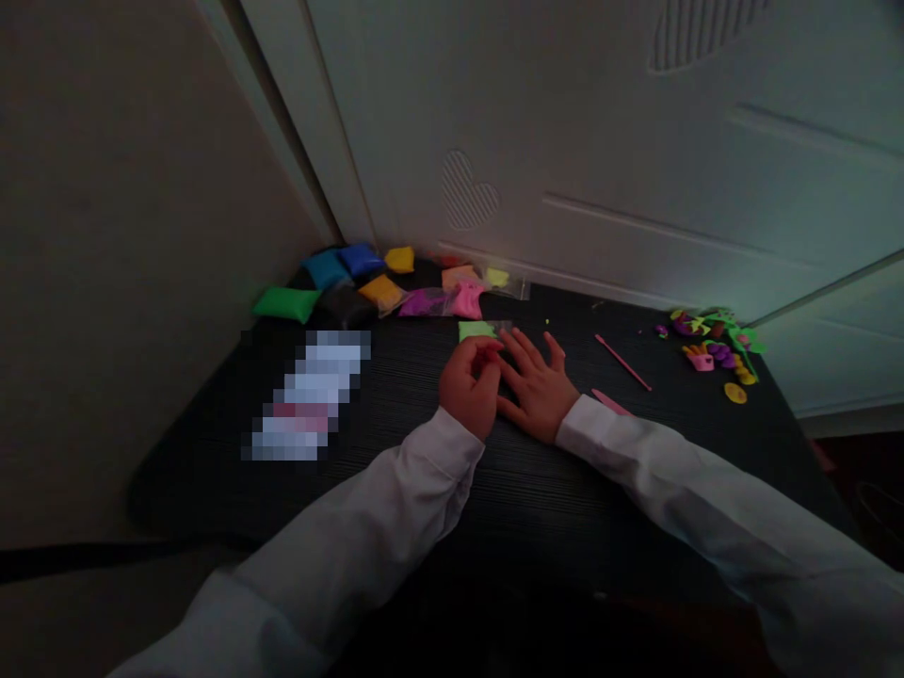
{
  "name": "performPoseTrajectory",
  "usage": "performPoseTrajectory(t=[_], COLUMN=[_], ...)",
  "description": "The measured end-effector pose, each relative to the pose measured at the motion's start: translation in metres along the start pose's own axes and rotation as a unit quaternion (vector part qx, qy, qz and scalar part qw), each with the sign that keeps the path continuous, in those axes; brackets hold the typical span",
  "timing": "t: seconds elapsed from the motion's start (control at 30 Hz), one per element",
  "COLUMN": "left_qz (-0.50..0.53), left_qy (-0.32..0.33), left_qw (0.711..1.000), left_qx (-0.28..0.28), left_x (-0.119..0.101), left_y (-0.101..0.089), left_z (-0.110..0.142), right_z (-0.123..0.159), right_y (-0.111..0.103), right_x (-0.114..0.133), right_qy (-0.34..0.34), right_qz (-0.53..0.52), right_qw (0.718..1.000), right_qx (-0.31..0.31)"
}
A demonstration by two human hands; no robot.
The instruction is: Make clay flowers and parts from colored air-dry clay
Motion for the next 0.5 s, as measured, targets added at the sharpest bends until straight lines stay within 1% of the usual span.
performPoseTrajectory(t=[0.13,0.33,0.5], left_qz=[-0.002,0.009,0.018], left_qy=[-0.004,-0.005,0.006], left_qw=[1.000,1.000,1.000], left_qx=[-0.007,-0.011,-0.019], left_x=[0.000,0.001,0.000], left_y=[-0.002,-0.002,-0.003], left_z=[-0.001,-0.001,-0.002], right_z=[0.000,0.000,0.004], right_y=[0.000,-0.001,-0.011], right_x=[0.002,-0.001,-0.005], right_qy=[-0.005,0.006,0.030], right_qz=[-0.003,-0.009,-0.008], right_qw=[1.000,1.000,0.999], right_qx=[0.005,0.001,-0.032])
Point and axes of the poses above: each hand's wrist, its own z-axis away from the middle knuckle, its own y-axis out of the palm, x = y × z, the point moved 9 cm from there along -z, towards the middle knuckle, and after that the axes turned 5 degrees about y, right-handed, at the moved point
